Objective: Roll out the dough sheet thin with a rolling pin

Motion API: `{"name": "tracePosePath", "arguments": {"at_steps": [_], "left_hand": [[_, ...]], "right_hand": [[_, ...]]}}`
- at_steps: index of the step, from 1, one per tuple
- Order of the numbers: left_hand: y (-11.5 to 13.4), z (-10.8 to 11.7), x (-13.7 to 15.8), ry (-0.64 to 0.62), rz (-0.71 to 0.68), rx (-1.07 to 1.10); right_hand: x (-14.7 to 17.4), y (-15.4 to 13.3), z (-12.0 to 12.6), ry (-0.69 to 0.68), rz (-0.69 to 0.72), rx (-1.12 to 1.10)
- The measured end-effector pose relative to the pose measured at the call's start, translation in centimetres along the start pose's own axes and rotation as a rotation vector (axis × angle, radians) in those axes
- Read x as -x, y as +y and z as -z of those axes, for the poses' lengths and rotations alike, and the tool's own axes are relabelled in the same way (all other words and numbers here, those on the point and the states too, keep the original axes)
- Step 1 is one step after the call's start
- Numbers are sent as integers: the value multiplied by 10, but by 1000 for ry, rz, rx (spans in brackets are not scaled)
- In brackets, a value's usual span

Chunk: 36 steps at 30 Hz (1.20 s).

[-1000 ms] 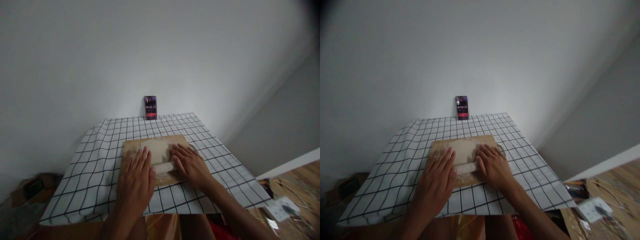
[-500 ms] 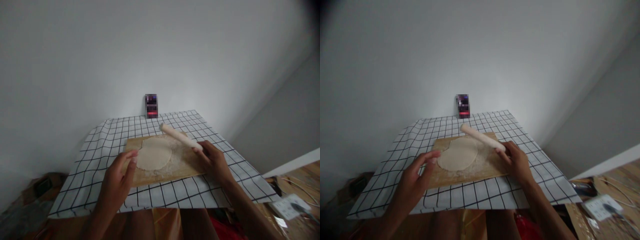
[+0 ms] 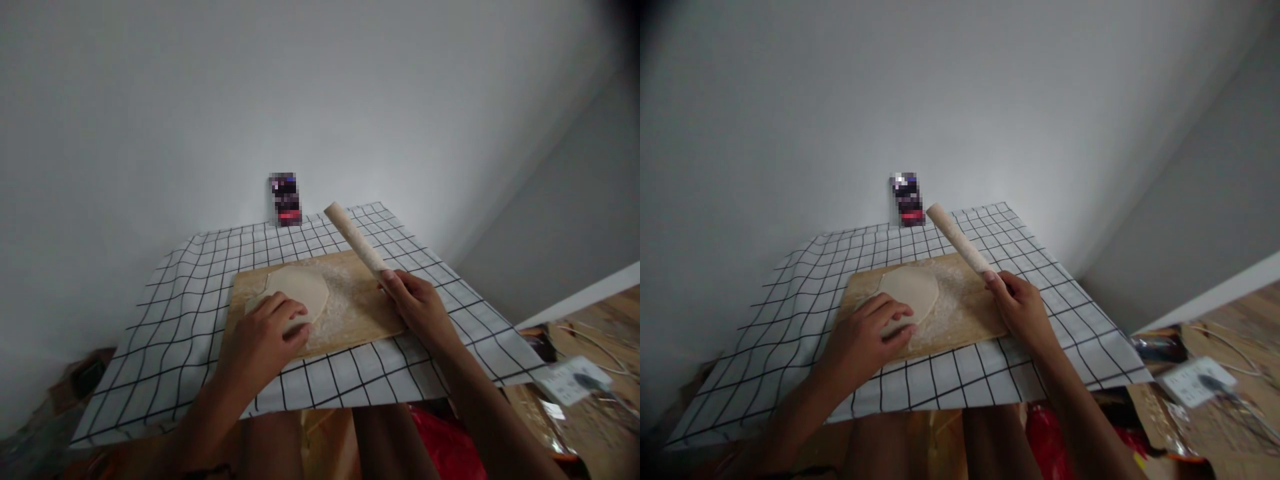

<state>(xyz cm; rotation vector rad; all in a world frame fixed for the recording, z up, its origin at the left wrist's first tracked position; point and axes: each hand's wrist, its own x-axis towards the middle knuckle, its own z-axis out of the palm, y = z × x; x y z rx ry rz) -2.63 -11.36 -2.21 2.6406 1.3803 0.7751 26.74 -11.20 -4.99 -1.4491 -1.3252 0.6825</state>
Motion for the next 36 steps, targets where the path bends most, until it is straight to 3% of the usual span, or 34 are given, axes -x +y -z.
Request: {"name": "tracePosePath", "arguments": {"at_steps": [14,23,28,36], "left_hand": [[3,1,2,112,-251,-121],[18,0,-3,105,-158,-219],[18,1,-7,69,-88,-131],[19,-3,-11,127,-124,-172]], "right_hand": [[0,-2,1,-29,5,-12],[0,-3,1,-27,8,-25],[0,-2,1,-36,13,-14],[0,-1,1,-37,15,-20]]}}
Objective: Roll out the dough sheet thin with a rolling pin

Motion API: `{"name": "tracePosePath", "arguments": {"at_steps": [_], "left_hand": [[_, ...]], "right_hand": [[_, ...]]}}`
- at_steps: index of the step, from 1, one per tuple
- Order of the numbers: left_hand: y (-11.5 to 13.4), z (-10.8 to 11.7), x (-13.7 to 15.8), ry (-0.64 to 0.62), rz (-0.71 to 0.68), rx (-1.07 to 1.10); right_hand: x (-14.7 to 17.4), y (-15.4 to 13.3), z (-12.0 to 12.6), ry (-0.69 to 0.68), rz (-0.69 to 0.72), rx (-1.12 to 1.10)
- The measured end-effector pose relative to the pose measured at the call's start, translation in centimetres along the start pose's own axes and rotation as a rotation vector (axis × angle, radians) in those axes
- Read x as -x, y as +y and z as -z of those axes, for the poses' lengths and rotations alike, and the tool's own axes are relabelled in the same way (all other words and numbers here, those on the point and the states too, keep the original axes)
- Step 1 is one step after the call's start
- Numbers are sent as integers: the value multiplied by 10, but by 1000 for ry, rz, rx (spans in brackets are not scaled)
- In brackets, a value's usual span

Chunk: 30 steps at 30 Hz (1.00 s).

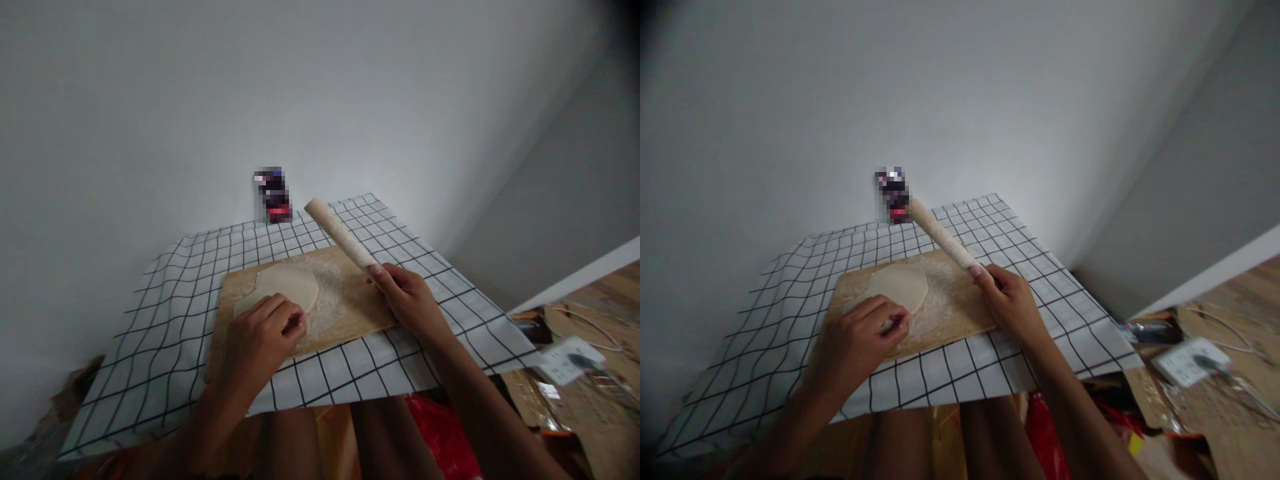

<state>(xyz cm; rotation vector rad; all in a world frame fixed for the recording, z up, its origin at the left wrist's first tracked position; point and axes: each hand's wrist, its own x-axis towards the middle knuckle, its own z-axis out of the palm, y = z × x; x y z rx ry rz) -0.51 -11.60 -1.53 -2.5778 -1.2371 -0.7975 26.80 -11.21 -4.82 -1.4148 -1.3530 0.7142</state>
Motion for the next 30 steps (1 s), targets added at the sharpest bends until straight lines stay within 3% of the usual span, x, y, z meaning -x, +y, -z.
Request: {"name": "tracePosePath", "arguments": {"at_steps": [5,14,23,26,30], "left_hand": [[-1,-2,-3,-41,51,70],[3,-14,-1,32,73,8],[-8,1,16,-28,122,310],[-8,-4,23,-48,36,235],[-2,-8,27,-149,-6,-39]], "right_hand": [[0,1,1,-3,7,12],[0,2,0,-8,12,9],[0,4,-1,-7,25,13],[0,5,-1,7,36,28],[0,7,-2,15,57,46]]}}
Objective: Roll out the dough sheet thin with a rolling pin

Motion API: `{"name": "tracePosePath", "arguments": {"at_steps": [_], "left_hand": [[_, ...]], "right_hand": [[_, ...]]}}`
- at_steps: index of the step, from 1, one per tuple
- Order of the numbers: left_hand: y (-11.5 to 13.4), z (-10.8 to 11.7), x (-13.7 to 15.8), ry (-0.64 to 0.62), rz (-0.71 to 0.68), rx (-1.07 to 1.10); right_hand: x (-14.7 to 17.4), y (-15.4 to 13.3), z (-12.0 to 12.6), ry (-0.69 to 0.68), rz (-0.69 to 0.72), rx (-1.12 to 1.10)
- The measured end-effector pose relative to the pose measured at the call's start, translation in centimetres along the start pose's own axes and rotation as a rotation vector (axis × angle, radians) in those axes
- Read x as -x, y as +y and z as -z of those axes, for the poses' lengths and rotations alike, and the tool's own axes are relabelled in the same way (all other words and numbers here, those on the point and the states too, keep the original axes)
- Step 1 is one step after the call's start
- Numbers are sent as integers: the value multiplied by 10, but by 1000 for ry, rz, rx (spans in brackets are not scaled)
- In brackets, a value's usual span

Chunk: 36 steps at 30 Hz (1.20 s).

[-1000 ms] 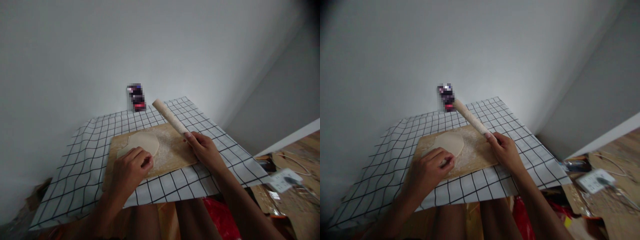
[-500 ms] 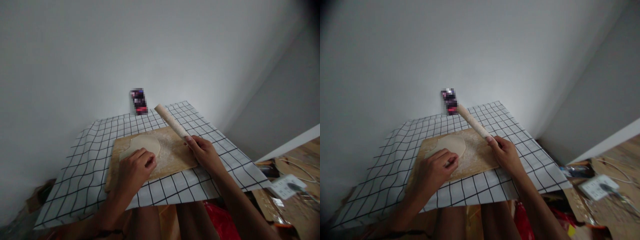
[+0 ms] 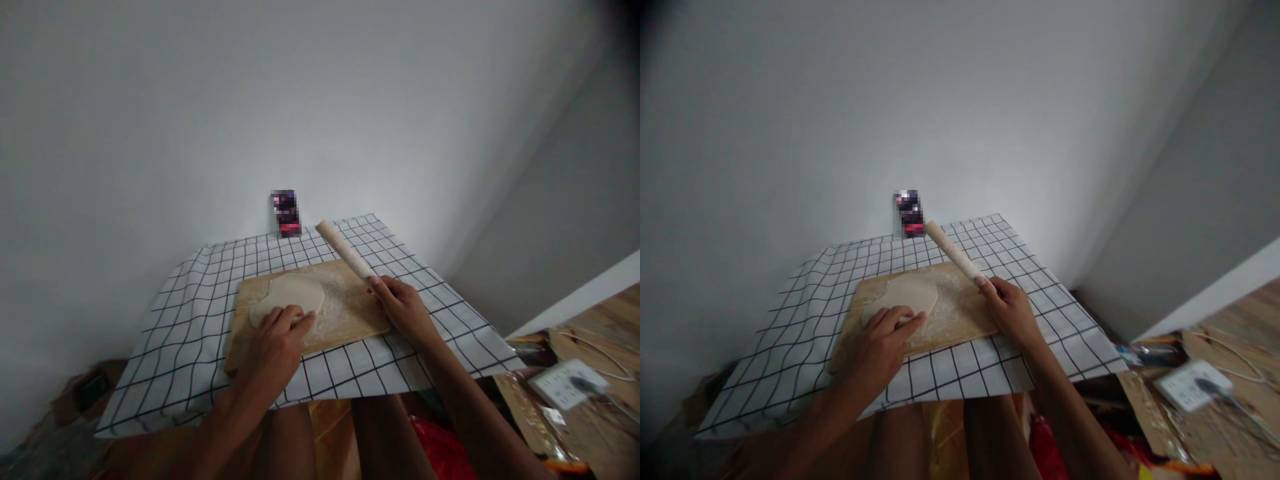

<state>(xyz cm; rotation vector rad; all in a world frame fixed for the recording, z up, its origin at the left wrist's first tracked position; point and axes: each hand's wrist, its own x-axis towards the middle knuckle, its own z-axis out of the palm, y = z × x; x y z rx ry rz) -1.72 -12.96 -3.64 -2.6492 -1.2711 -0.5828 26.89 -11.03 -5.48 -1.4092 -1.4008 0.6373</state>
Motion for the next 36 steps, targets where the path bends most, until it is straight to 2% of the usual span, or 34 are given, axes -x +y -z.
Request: {"name": "tracePosePath", "arguments": {"at_steps": [4,9,14,18,20,23,26,30,33,36], "left_hand": [[6,10,4,-125,-60,-125],[6,7,19,-128,-144,-126],[7,-3,23,-145,-91,-83],[2,2,19,-158,12,62],[-8,10,18,-94,119,178],[-28,29,21,147,297,351],[-38,57,28,337,335,408],[-30,83,34,413,262,356],[-21,74,29,350,212,304],[-17,40,20,227,229,220]], "right_hand": [[0,1,-1,-2,-2,-9],[1,1,-3,13,12,-8],[0,3,-4,12,-9,12],[-1,4,-5,4,4,36],[-2,5,-6,-4,9,48],[-5,5,-3,-29,12,98],[-12,-4,4,-134,76,276],[-22,-31,4,-414,271,571],[-25,-51,-10,-556,398,682],[-26,-58,-25,-618,447,657]]}}
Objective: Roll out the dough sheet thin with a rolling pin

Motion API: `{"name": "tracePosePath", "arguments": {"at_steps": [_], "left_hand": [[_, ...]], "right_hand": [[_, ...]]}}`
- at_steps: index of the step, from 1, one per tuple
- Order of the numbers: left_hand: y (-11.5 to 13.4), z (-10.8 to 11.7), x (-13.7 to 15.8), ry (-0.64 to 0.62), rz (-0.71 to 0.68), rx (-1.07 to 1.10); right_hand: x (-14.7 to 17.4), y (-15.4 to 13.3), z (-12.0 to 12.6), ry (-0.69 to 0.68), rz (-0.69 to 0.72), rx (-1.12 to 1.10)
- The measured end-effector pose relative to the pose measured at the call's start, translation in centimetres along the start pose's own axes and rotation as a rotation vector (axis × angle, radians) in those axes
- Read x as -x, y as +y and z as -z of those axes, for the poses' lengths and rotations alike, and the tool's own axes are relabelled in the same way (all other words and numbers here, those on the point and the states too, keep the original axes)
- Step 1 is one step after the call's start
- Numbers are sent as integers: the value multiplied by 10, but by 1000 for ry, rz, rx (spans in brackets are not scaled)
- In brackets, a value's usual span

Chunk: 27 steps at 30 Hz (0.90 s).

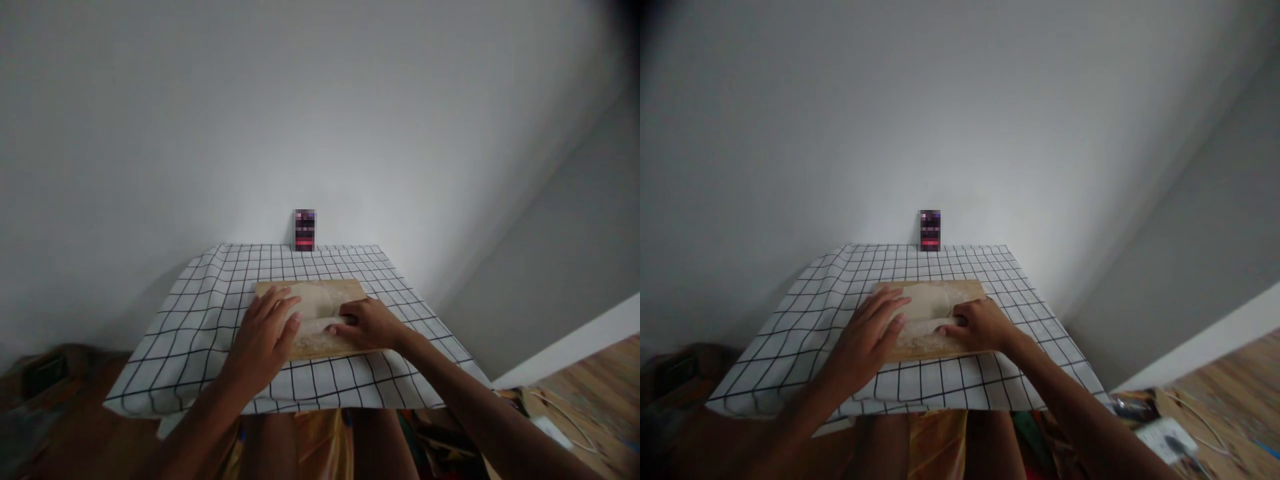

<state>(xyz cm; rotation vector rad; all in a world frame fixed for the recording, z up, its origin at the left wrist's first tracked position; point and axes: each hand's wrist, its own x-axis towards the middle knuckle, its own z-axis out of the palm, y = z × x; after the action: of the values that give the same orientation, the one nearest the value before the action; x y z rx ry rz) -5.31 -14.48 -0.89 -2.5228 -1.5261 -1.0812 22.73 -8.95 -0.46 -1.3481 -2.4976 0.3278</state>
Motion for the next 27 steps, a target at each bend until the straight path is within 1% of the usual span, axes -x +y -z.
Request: {"name": "tracePosePath", "arguments": {"at_steps": [2,4,6,9,12,15,17,20,23,27], "left_hand": [[-5,-25,-2,-28,53,-90],[-11,-45,-7,-7,66,-185],[-16,-58,-13,32,54,-261],[-26,-66,-25,63,47,-311],[-35,-68,-39,23,74,-318],[-41,-63,-58,-69,117,-303],[-41,-58,-70,-120,151,-285],[-39,-51,-82,-157,193,-293],[-35,-47,-83,-196,206,-315],[-30,-46,-73,-178,142,-323]], "right_hand": [[-5,0,-5,21,28,-55],[-9,5,-10,75,52,-100],[-17,15,-15,154,73,-110],[-36,30,-18,228,109,-102],[-64,40,-15,194,135,-75],[-93,50,-14,167,146,-59],[-110,57,-16,163,140,-67],[-126,67,-23,156,125,-95],[-127,71,-28,147,139,-120],[-104,63,-30,122,143,-134]]}}
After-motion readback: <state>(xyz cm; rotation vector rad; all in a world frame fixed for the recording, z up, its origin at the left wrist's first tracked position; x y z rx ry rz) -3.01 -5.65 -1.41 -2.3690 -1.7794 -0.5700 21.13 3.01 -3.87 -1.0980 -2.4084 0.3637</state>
